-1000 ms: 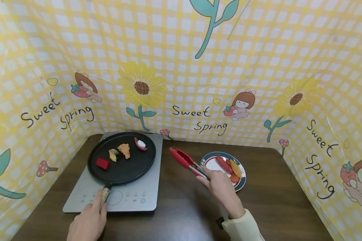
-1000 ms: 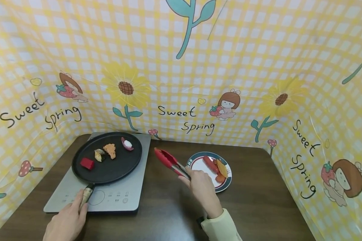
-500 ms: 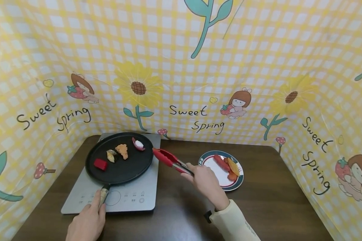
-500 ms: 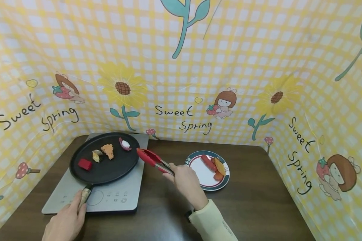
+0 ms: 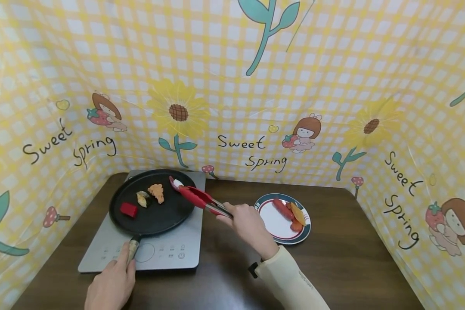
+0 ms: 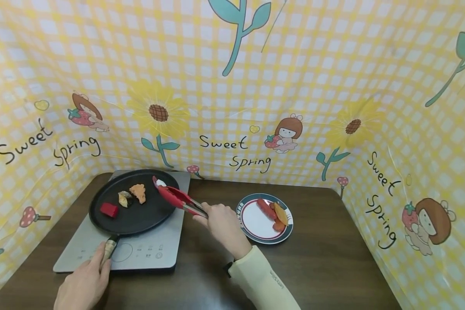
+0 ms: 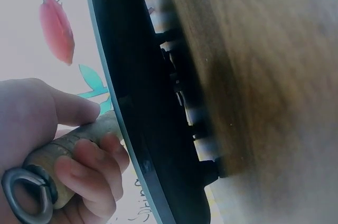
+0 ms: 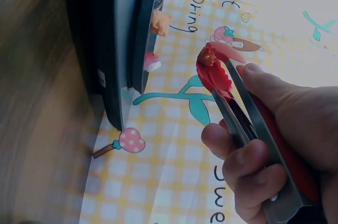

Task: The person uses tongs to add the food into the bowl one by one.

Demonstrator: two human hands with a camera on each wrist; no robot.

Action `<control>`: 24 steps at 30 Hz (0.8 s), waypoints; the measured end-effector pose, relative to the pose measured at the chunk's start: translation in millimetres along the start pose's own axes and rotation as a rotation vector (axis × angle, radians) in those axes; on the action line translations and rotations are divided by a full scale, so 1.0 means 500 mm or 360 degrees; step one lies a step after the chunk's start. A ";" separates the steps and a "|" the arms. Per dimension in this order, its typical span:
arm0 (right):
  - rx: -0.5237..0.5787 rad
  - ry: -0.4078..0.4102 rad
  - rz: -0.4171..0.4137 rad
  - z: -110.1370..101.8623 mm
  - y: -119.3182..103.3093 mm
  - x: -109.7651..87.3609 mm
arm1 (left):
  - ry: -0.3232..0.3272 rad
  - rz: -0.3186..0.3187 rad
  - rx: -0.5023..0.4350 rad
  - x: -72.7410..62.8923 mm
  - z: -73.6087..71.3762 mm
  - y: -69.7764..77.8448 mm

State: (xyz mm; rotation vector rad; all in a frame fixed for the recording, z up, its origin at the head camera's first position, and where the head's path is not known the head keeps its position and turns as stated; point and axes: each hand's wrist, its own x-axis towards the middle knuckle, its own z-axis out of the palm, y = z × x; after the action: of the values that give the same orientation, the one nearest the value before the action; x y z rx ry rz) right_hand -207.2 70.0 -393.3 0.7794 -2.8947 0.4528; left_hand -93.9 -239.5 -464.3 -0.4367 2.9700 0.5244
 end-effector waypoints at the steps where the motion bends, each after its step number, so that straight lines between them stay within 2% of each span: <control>1: 0.0017 -0.0005 0.0002 0.000 -0.004 0.003 | 0.0004 0.0001 0.0002 0.000 -0.001 0.000; 6: 0.0077 -0.0008 -0.0015 0.005 -0.018 0.019 | 0.0013 -0.0011 0.0005 -0.001 -0.002 0.002; 13: 0.0055 0.0028 -0.0072 0.014 -0.026 0.049 | 0.0003 -0.0023 0.0005 -0.002 -0.003 0.001; 20: 0.0081 -0.0033 -0.0042 0.021 -0.031 0.077 | -0.0084 -0.0013 -0.0026 0.001 0.000 -0.006; 24: 0.0102 -0.0028 -0.0054 0.026 -0.033 0.093 | -0.0082 -0.0020 -0.0019 0.003 -0.001 -0.005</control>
State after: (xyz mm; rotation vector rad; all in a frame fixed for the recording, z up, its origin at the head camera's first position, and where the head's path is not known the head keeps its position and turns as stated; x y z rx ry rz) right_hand -239.2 30.2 -392.9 0.8446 -2.8915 0.5398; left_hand -94.6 -242.2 -464.7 -0.4353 2.9146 0.5436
